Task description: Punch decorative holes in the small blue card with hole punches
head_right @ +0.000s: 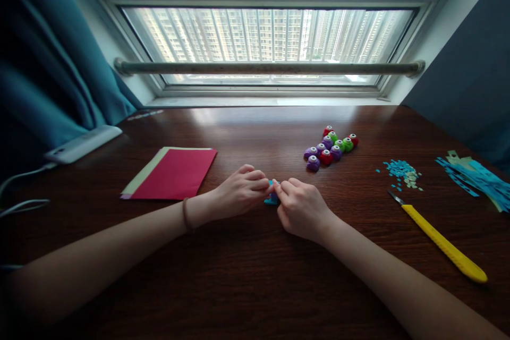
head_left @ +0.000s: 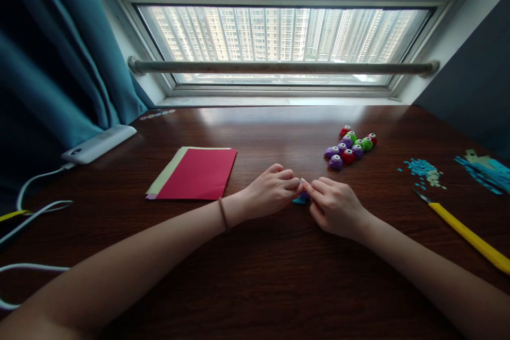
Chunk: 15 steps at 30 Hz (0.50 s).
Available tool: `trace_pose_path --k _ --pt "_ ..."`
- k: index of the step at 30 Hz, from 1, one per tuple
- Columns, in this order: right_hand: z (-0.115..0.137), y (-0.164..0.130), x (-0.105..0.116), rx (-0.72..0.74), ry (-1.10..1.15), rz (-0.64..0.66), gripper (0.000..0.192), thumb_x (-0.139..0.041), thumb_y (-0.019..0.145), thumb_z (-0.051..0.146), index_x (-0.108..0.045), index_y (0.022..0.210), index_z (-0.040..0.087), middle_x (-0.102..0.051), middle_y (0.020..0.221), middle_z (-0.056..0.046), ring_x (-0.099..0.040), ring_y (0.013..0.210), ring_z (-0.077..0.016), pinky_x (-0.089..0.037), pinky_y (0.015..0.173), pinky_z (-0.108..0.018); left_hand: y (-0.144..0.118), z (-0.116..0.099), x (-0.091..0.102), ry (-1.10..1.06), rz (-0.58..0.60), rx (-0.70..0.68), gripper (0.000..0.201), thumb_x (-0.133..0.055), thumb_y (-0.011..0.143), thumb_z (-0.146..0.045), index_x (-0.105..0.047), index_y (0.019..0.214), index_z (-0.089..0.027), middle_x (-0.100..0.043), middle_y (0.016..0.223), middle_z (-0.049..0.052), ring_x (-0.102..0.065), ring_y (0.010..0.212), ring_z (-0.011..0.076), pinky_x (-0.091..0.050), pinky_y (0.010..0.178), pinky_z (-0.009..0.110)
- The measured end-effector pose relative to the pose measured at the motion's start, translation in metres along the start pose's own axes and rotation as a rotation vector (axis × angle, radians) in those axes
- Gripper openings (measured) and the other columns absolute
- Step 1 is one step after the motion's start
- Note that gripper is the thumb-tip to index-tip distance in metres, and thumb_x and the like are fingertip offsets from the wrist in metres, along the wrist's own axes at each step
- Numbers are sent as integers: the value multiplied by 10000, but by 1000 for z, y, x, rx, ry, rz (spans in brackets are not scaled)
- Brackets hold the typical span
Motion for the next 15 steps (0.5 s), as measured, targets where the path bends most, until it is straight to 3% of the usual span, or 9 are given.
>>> trace_pose_path --k 15 --pt "0 1 -2 -24 -11 55 444 -437 748 150 -534 1160 18 -566 848 -79 -472 788 -213 -384 694 -329 13 2 3 -83 22 -110 130 -512 872 -147 -577 760 -148 -594 800 11 -413 692 160 -323 666 305"
Point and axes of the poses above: each hand's wrist, its own y-axis towards the middle knuckle, its own x-axis out of the back of the hand, z = x × y, the point moved 4 cm from there along y, towards the middle knuckle
